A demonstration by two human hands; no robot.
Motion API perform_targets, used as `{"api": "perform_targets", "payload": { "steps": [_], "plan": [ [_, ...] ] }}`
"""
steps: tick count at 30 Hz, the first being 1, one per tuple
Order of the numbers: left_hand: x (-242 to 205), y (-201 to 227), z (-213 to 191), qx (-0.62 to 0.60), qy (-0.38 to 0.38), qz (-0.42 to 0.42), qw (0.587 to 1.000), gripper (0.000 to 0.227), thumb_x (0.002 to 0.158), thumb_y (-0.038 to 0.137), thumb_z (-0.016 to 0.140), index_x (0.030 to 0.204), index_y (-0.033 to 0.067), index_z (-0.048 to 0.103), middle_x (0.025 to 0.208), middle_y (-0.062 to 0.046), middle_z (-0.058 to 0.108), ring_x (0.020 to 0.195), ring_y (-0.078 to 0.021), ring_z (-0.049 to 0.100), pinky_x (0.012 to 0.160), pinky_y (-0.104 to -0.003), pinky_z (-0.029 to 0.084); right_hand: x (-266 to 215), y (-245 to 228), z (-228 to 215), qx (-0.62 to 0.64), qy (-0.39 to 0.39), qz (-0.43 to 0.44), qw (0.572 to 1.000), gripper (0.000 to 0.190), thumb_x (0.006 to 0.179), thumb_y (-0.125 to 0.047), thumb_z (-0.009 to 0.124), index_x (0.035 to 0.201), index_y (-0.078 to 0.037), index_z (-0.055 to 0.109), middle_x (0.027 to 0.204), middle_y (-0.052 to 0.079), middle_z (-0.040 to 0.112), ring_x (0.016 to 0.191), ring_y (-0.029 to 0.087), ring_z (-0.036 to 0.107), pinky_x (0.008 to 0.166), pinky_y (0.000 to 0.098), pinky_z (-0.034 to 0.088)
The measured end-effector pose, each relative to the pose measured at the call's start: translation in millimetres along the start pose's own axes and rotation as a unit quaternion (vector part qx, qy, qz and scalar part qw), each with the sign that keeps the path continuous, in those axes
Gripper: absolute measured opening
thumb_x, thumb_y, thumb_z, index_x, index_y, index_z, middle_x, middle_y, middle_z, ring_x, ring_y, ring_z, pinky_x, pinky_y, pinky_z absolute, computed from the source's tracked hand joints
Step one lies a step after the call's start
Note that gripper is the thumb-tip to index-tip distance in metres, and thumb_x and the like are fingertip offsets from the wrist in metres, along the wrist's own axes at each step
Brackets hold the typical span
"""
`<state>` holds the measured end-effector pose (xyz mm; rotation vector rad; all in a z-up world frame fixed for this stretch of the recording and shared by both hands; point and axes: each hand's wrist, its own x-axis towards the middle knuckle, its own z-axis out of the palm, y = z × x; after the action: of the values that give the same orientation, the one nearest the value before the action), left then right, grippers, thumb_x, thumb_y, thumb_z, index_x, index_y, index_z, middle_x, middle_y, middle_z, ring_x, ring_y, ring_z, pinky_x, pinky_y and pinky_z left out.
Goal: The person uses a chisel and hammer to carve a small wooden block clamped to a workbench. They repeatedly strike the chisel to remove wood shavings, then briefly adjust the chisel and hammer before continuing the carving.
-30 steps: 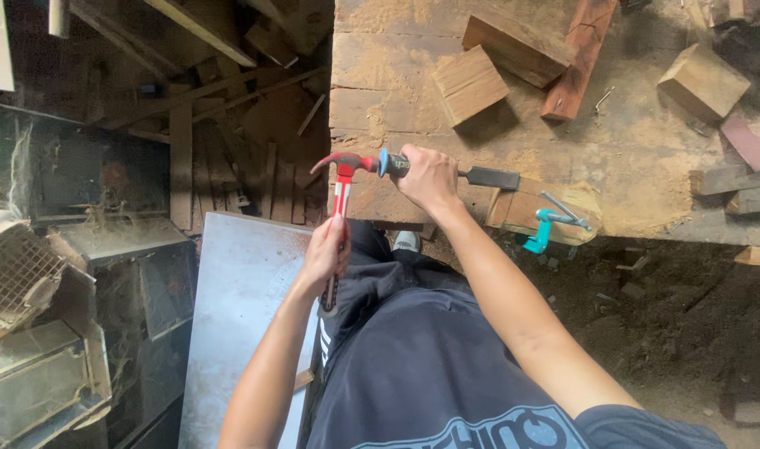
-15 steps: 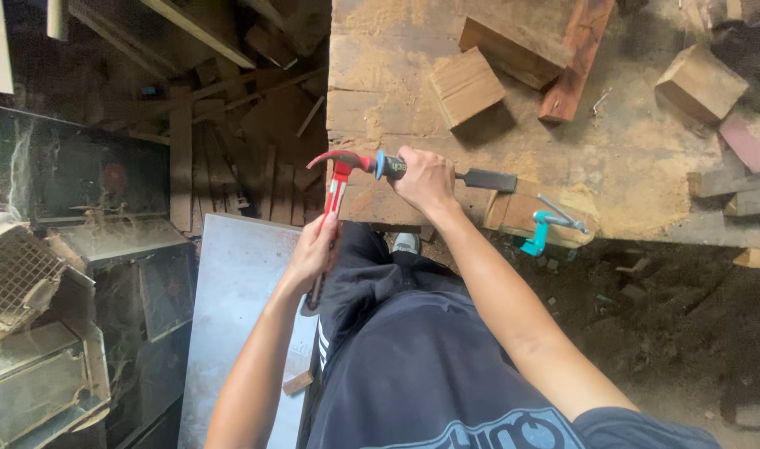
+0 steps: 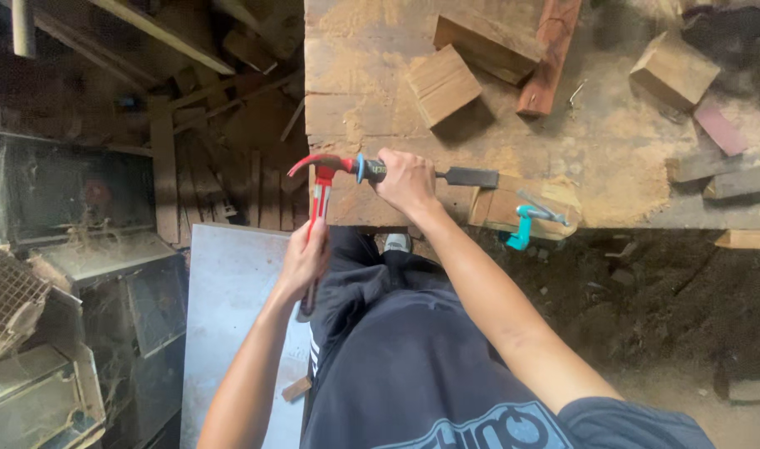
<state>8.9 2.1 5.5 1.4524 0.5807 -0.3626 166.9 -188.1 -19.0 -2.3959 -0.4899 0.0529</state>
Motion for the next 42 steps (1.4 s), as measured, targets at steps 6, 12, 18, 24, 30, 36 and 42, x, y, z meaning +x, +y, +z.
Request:
{"api": "perform_targets", "payload": {
  "steps": [6, 12, 18, 24, 30, 36, 42],
  "plan": [
    [4, 1, 1, 0.042, 0.031, -0.014, 0.999, 0.037, 0.107, 0.042, 0.043, 0.086, 0.0113, 0.048, 0.057, 0.004, 0.041, 0.041, -0.0086, 0.038, 0.036, -0.028, 0.032, 3, 6, 6, -0.002, -0.043, 0.025, 0.999, 0.013, 0.083, -0.024, 0.071, 0.087, -0.011, 0.069, 0.080, 0.012, 0.073, 0.074, 0.035, 0.072, 0.068, 0.0505, 0.051],
    [-6, -3, 11, -0.118, 0.114, 0.042, 0.986, 0.039, 0.106, 0.046, 0.038, 0.089, 0.0121, 0.045, 0.051, 0.002, 0.039, 0.035, -0.0100, 0.036, 0.032, -0.028, 0.031, 0, 7, 9, 0.004, -0.001, 0.003, 1.000, 0.012, 0.081, -0.020, 0.070, 0.090, -0.012, 0.069, 0.084, 0.012, 0.073, 0.079, 0.036, 0.072, 0.070, 0.0492, 0.053],
    [-3, -13, 17, -0.109, 0.088, 0.056, 0.989, 0.040, 0.109, 0.046, 0.041, 0.093, 0.0107, 0.048, 0.054, 0.002, 0.040, 0.039, -0.0097, 0.037, 0.035, -0.028, 0.031, 1, 4, 9, 0.002, -0.034, 0.022, 0.999, 0.019, 0.074, -0.019, 0.070, 0.092, -0.011, 0.069, 0.082, 0.013, 0.073, 0.077, 0.036, 0.072, 0.068, 0.0511, 0.051],
    [1, -21, 7, -0.076, 0.067, -0.030, 0.994, 0.041, 0.108, 0.049, 0.041, 0.089, 0.0120, 0.047, 0.051, 0.001, 0.040, 0.037, -0.0106, 0.036, 0.034, -0.029, 0.030, 1, 2, 4, 0.014, -0.008, 0.004, 1.000, 0.012, 0.083, -0.022, 0.070, 0.089, -0.012, 0.068, 0.086, 0.013, 0.073, 0.082, 0.039, 0.070, 0.071, 0.0521, 0.052],
    [-1, -22, 4, -0.025, 0.043, 0.058, 0.997, 0.040, 0.107, 0.047, 0.044, 0.089, 0.0119, 0.047, 0.057, 0.002, 0.045, 0.040, -0.0113, 0.043, 0.035, -0.030, 0.035, 0, 2, 1, 0.017, 0.011, -0.006, 1.000, 0.015, 0.082, -0.025, 0.072, 0.087, -0.011, 0.067, 0.086, 0.014, 0.073, 0.082, 0.040, 0.069, 0.070, 0.0528, 0.051],
    [-8, -10, 20, -0.177, 0.139, -0.012, 0.974, 0.039, 0.104, 0.050, 0.037, 0.089, 0.0155, 0.045, 0.052, 0.002, 0.038, 0.035, -0.0108, 0.035, 0.032, -0.029, 0.031, 2, 2, 2, 0.000, -0.073, 0.048, 0.996, 0.014, 0.083, -0.022, 0.067, 0.093, -0.012, 0.067, 0.083, 0.013, 0.073, 0.079, 0.036, 0.071, 0.071, 0.0507, 0.052],
    [-4, 3, 14, -0.058, 0.048, -0.025, 0.997, 0.042, 0.106, 0.048, 0.042, 0.088, 0.0117, 0.047, 0.054, 0.002, 0.041, 0.039, -0.0100, 0.037, 0.034, -0.028, 0.030, 4, 4, 3, 0.008, -0.016, 0.016, 1.000, 0.018, 0.082, -0.027, 0.072, 0.090, -0.012, 0.068, 0.085, 0.014, 0.073, 0.082, 0.039, 0.070, 0.071, 0.0522, 0.052]
  ]
}}
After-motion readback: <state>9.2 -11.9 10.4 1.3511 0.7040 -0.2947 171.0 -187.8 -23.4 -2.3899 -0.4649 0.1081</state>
